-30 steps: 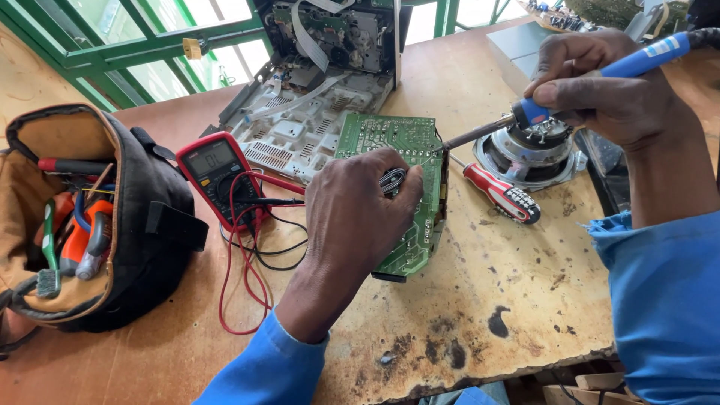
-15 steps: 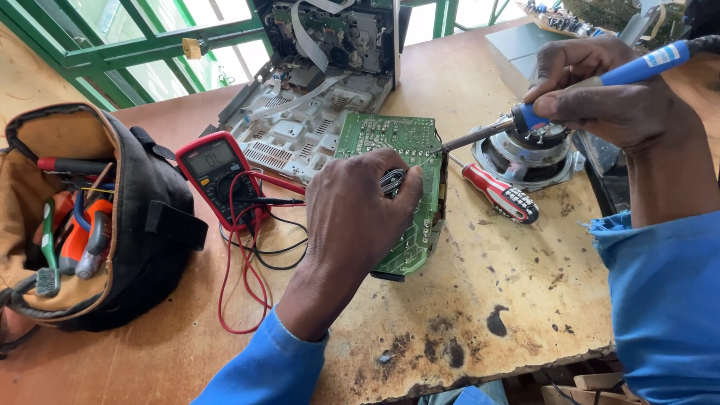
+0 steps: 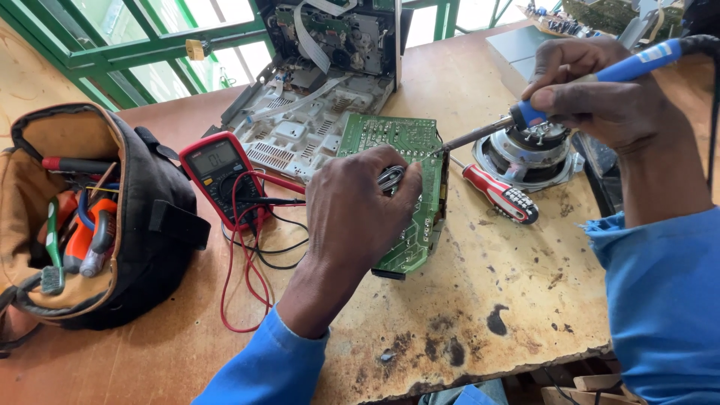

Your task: A person uses a soldering iron to repair or assemble components on a printed circuit board at a workbench.

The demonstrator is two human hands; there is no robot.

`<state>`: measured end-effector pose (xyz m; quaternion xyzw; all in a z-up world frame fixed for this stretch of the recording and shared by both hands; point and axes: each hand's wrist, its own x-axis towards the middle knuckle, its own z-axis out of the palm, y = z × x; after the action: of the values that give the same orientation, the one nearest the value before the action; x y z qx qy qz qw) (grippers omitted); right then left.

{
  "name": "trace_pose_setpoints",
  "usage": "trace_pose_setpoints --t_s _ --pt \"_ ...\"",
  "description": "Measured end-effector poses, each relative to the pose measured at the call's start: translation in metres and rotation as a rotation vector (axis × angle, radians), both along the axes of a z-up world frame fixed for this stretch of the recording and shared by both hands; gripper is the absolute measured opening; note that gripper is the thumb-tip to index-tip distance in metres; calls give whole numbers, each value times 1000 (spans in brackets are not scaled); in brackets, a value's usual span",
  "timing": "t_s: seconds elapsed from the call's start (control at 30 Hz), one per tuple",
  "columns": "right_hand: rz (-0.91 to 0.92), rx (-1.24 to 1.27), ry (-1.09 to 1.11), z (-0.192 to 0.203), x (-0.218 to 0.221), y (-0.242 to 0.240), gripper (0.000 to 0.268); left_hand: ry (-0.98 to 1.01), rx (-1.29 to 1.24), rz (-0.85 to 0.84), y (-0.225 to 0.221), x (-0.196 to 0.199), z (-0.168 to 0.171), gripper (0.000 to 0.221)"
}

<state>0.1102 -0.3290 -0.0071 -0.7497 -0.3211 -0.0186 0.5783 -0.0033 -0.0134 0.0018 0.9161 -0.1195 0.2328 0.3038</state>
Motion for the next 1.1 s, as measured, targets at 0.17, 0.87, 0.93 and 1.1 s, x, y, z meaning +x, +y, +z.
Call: trace_pose_setpoints --t_s 0.17,0.87,0.93,1.1 --pt "-9 127 -6 8 -5 11 17 -123 -101 -26 14 -4 11 21" --pt "-790 416 -58 -21 -109 -8 19 -220 -612 -88 22 -37 36 17" --pt "-1027 464 -173 -31 -126 -15 22 -282 -456 -216 9 -50 37 16" --pt "-1411 412 -275 -54 -153 -32 23 -262 -378 -485 -18 -58 18 26"
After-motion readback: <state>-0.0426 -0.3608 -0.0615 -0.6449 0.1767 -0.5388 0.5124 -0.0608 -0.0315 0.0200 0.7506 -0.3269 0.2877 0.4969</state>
